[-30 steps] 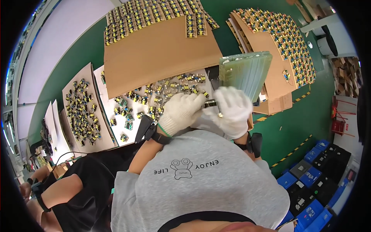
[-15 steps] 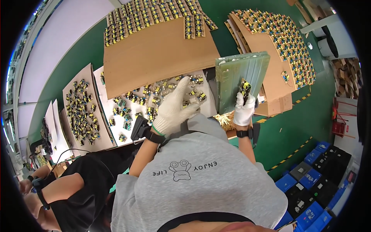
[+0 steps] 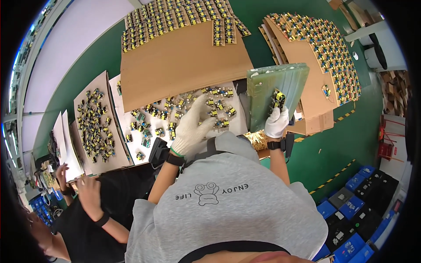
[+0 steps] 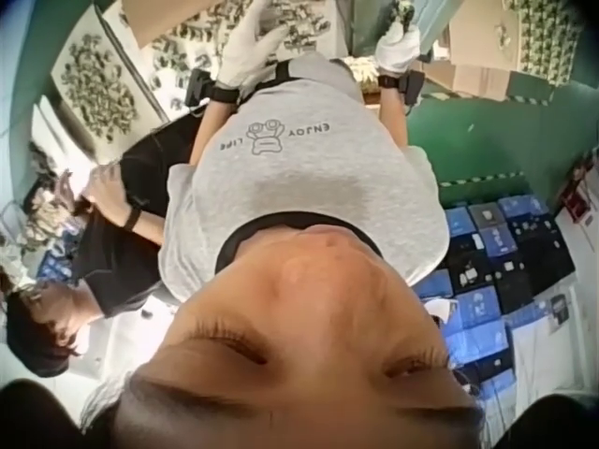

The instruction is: The person picks up circuit boards from a pile, presses them against a green board, and turns them over to inspect both sides before placing them onto a cardboard sheet.

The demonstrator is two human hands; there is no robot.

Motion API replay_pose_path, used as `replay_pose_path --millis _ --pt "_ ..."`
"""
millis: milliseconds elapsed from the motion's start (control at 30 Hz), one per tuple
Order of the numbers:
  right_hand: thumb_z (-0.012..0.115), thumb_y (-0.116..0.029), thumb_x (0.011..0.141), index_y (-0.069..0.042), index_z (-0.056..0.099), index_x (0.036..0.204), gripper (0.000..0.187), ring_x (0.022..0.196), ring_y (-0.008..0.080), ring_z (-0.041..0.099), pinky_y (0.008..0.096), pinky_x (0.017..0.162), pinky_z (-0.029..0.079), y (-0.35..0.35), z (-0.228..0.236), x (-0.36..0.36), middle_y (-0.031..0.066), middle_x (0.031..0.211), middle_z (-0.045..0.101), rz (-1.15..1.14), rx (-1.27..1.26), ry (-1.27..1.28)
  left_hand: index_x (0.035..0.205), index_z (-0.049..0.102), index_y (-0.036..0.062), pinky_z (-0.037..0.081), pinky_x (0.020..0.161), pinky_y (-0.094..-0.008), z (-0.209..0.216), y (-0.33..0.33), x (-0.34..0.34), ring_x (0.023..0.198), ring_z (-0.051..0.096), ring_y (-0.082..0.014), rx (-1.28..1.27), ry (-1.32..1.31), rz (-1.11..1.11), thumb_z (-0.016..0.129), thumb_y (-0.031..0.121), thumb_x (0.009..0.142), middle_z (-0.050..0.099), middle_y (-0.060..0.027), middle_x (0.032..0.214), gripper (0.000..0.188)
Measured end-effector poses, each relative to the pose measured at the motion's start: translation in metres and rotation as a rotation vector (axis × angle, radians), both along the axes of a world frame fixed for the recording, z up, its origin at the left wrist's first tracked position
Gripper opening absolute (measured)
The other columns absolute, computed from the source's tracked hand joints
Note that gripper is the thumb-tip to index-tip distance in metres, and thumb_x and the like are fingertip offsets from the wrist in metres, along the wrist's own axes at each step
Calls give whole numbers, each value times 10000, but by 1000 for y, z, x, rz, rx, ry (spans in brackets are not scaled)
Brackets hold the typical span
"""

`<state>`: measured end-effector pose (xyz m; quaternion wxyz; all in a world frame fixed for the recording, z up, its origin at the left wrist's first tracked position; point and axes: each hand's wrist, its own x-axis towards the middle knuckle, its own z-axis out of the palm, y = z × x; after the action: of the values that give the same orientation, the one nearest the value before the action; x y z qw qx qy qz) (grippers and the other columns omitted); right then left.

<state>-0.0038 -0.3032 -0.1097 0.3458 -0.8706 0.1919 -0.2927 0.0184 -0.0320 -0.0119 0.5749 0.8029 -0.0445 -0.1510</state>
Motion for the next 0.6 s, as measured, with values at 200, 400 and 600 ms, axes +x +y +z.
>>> replay_pose_path --millis 200,400,600 --pt "548 -195 844 11 526 835 207 694 463 534 490 635 435 -2 2 2 246 720 550 42 60 -1 1397 336 38 490 782 -285 -11 5 -6 864 584 -156 53 13 -42 612 52 820 601 -109 1039 639" --pt "552 -180 841 1 526 803 186 665 449 544 489 617 441 9 10 2 229 683 554 -16 -92 13 1387 340 25 487 794 -288 -12 10 -12 877 580 -158 48 27 -66 614 66 836 602 -116 1038 616" --pt "559 -210 850 -19 525 783 205 645 432 552 500 605 448 -3 10 6 215 660 556 -59 -211 1 1389 325 2 481 824 -288 -5 0 -14 924 575 -161 -6 71 -113 591 67 871 592 -126 1052 586"
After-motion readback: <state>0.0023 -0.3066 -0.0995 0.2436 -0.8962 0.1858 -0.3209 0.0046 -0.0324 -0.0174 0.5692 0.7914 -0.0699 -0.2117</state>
